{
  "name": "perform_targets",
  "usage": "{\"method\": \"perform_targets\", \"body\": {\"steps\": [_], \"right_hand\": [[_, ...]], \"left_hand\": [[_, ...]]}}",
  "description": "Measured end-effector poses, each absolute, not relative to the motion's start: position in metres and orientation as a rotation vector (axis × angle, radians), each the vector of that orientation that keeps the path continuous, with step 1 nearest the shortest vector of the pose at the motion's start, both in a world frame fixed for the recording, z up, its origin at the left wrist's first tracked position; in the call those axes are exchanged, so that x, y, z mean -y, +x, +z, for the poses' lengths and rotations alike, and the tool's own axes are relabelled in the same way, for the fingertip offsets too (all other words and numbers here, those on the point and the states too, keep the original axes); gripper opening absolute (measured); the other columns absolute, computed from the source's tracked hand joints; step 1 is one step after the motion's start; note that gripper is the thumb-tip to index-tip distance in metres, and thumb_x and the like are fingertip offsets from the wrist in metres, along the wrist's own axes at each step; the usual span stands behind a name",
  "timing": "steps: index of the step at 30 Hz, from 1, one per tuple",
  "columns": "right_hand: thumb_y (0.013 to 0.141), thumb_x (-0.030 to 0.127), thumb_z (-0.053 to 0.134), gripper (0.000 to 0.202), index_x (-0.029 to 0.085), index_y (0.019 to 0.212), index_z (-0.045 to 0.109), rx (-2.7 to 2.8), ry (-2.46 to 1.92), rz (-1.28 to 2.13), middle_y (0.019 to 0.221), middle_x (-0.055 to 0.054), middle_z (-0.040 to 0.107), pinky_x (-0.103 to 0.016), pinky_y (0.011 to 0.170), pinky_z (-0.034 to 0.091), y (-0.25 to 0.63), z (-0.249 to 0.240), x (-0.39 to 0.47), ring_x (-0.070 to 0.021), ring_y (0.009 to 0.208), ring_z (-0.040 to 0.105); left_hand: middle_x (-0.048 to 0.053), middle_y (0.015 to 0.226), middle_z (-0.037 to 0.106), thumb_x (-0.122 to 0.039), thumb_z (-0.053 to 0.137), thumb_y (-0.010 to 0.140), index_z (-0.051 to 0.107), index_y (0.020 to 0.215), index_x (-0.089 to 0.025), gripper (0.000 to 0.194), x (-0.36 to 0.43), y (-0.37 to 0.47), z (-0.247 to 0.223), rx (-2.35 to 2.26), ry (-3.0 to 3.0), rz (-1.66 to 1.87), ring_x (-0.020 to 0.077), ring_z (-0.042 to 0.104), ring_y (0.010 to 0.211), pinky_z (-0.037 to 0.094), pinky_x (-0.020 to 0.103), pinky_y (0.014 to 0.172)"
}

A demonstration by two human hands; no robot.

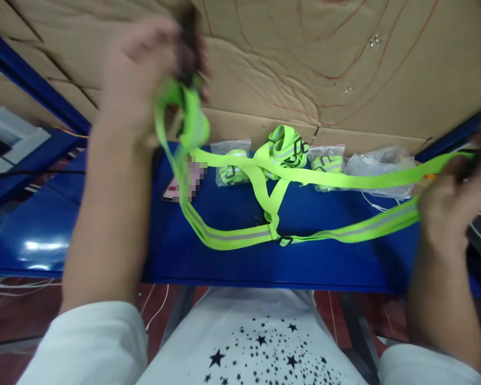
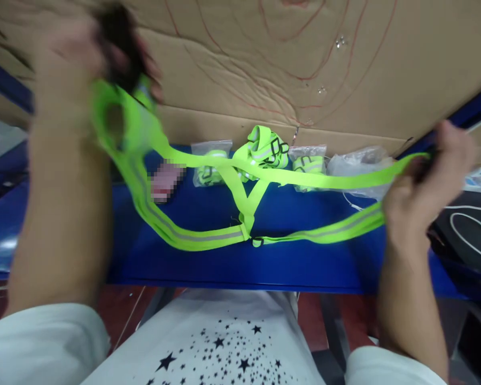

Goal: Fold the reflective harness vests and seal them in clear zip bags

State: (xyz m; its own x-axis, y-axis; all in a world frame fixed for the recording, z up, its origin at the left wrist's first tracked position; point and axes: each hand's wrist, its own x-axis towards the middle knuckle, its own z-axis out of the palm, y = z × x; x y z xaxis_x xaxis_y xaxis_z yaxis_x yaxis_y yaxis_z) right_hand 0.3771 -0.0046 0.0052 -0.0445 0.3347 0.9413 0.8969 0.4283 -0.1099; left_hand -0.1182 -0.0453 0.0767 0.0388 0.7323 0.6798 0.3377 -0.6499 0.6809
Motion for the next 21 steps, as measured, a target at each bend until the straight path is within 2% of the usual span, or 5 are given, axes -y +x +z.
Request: {"method": "perform_targets", "body": {"steps": [1, 3, 9, 15, 21], "right_hand": [[0.094, 0.017, 0.053, 0.055, 0.016, 0.148, 0.062, 1.72, -1.041, -0.631, 0.123, -0.019, 0.074, -0.052, 0.108, 0.05, 0.353, 0.003, 0.01, -0.0329, 0.124, 0.068], [0.091, 0.016, 0.051, 0.051, 0.013, 0.139, 0.067, 1.972, -1.101, -0.467, 0.117, -0.019, 0.072, -0.049, 0.097, 0.056, 0.306, -0.003, 0.023, -0.0324, 0.112, 0.07], [0.081, 0.008, 0.048, 0.068, 0.011, 0.149, 0.055, 2.243, -1.06, -0.2, 0.134, -0.02, 0.061, -0.052, 0.107, 0.053, 0.234, -0.036, 0.047, -0.0341, 0.125, 0.059], [0.087, 0.008, 0.044, 0.064, 0.005, 0.151, 0.053, 2.283, -1.146, -0.43, 0.132, -0.023, 0.063, -0.054, 0.098, 0.053, 0.233, -0.043, 0.055, -0.0362, 0.117, 0.059], [0.089, 0.003, 0.042, 0.084, 0.01, 0.169, 0.016, 2.345, -1.036, -0.428, 0.154, -0.024, 0.048, -0.058, 0.109, 0.05, 0.222, -0.041, 0.061, -0.0371, 0.136, 0.053]], "left_hand": [[0.003, 0.105, 0.073, -0.042, 0.071, 0.087, 0.065, 0.123, -0.01, 0.049, 0.047, -0.097, 0.069, -1.149, 2.011, 1.527, 0.0119, 0.062, 0.086, 0.055, 0.033, 0.083], [0.002, 0.095, 0.077, -0.038, 0.081, 0.081, 0.075, 0.107, -0.017, 0.034, 0.051, -0.054, 0.05, -1.267, 2.232, 1.245, 0.0126, 0.062, 0.079, 0.054, 0.032, 0.079], [0.009, 0.113, 0.08, -0.029, 0.073, 0.088, 0.075, 0.11, -0.017, 0.025, 0.065, 0.019, 0.004, -1.347, 2.612, 0.902, 0.0284, 0.076, 0.102, 0.057, 0.042, 0.091], [0.007, 0.106, 0.081, -0.03, 0.075, 0.089, 0.075, 0.109, -0.019, 0.023, 0.066, 0.021, -0.003, -1.298, 2.602, 0.906, 0.0252, 0.077, 0.098, 0.057, 0.037, 0.09], [0.011, 0.101, 0.08, -0.029, 0.071, 0.094, 0.074, 0.104, -0.013, 0.019, 0.071, 0.027, -0.005, -1.349, 2.686, 0.706, 0.0285, 0.077, 0.094, 0.058, 0.039, 0.083]]}}
